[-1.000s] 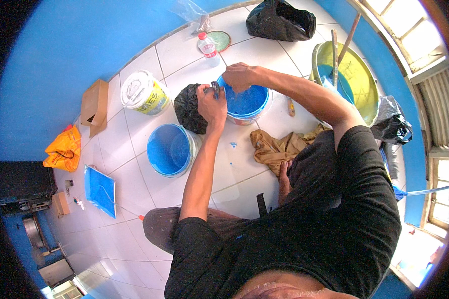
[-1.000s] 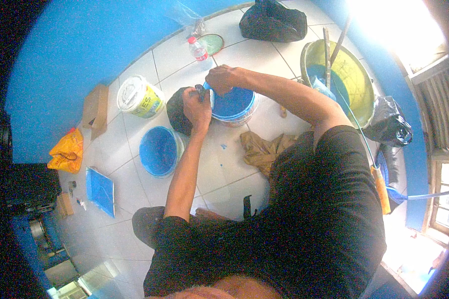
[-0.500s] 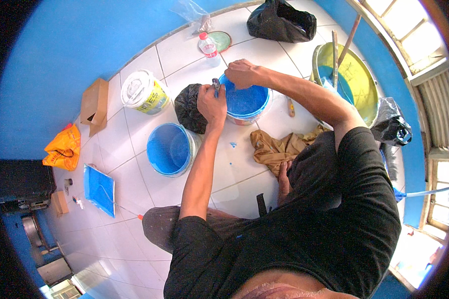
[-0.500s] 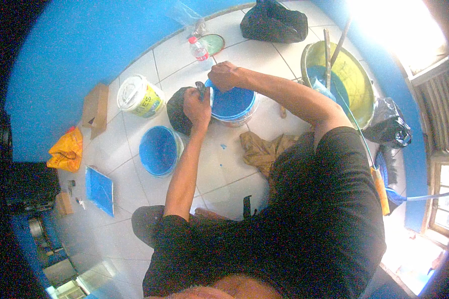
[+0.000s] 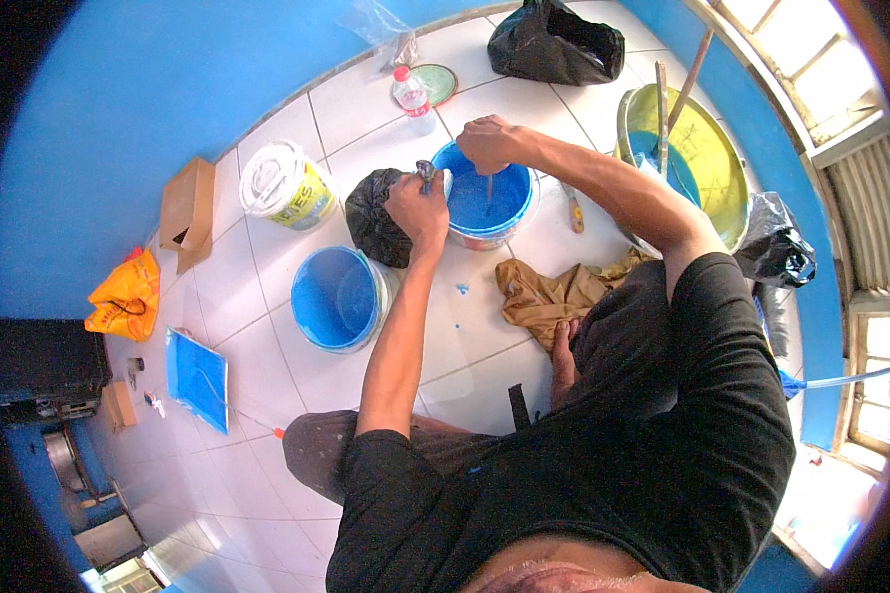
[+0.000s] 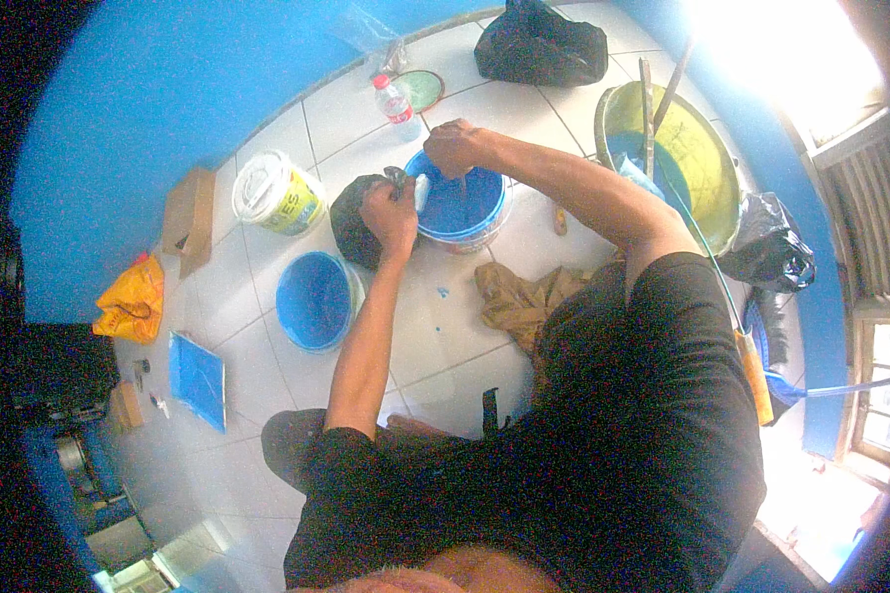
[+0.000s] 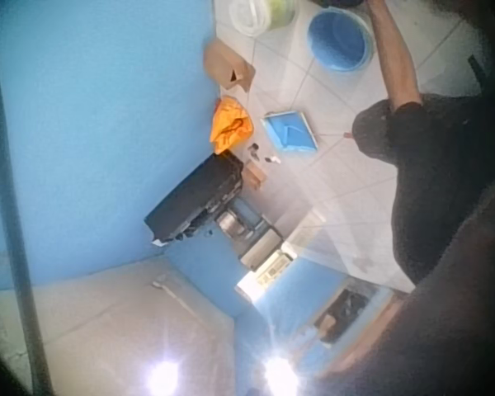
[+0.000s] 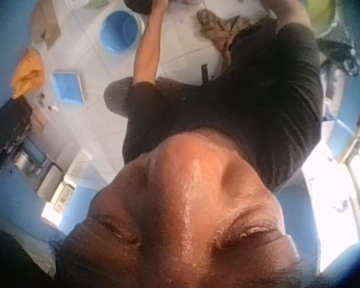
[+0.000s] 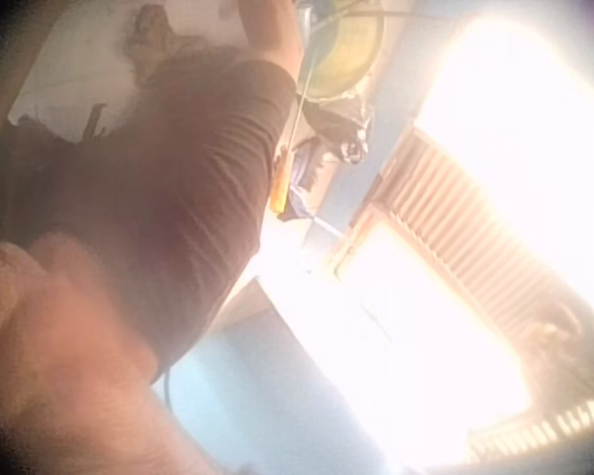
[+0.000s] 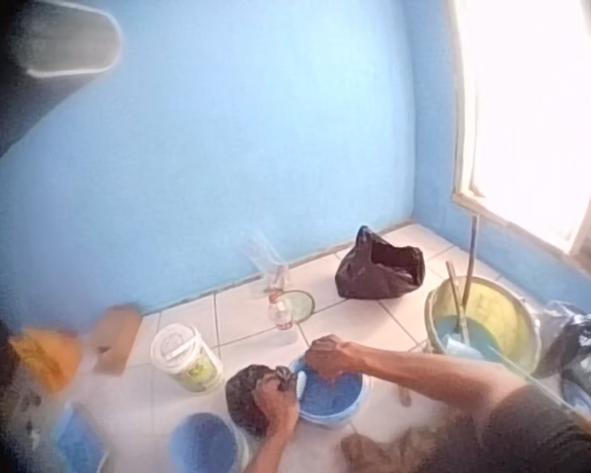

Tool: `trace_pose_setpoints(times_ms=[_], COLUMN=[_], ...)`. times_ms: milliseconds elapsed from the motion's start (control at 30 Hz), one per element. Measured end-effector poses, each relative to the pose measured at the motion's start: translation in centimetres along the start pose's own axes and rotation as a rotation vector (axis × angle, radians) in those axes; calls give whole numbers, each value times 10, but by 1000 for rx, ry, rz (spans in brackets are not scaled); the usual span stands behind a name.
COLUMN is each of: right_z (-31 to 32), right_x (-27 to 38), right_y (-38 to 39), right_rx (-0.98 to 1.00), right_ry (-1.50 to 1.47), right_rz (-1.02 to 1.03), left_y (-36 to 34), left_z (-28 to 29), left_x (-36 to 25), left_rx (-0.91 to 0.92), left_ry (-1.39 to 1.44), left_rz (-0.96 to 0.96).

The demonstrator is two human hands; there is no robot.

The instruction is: The person prepares blue paint by mixing it in a bucket while sitting on the floor, then stands and applies the paint to a wall using a brush. The person repeatedly dips the brush into the bucket and paints the wall surface.

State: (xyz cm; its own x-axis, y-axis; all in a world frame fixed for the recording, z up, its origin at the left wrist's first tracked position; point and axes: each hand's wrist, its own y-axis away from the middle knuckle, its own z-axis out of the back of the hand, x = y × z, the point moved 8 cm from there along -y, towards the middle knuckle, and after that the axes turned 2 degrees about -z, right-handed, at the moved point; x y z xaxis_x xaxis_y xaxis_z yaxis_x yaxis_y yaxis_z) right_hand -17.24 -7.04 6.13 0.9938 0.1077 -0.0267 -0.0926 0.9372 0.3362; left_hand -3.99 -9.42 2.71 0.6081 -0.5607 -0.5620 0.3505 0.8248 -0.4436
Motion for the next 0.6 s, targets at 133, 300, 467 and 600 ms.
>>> trace_pose_setpoints(times_ms=[133, 300, 467, 600], right_z=[17, 33, 58, 50], right_x=[-4, -12, -14, -17], right_y=[9, 15, 38, 59], right_rx=[9, -104, -222, -142], right_ry=[39, 2, 25, 106], right_rz=[-25, -12, 17, -72], left_y=[0, -1, -1, -2], left_z=[1, 1, 7, 6], left_x=[-3, -6, -11, -15], left_rx=[1, -5, -72, 3], left_ry=[3, 68, 126, 136], left_rz=[-2, -21, -47, -7])
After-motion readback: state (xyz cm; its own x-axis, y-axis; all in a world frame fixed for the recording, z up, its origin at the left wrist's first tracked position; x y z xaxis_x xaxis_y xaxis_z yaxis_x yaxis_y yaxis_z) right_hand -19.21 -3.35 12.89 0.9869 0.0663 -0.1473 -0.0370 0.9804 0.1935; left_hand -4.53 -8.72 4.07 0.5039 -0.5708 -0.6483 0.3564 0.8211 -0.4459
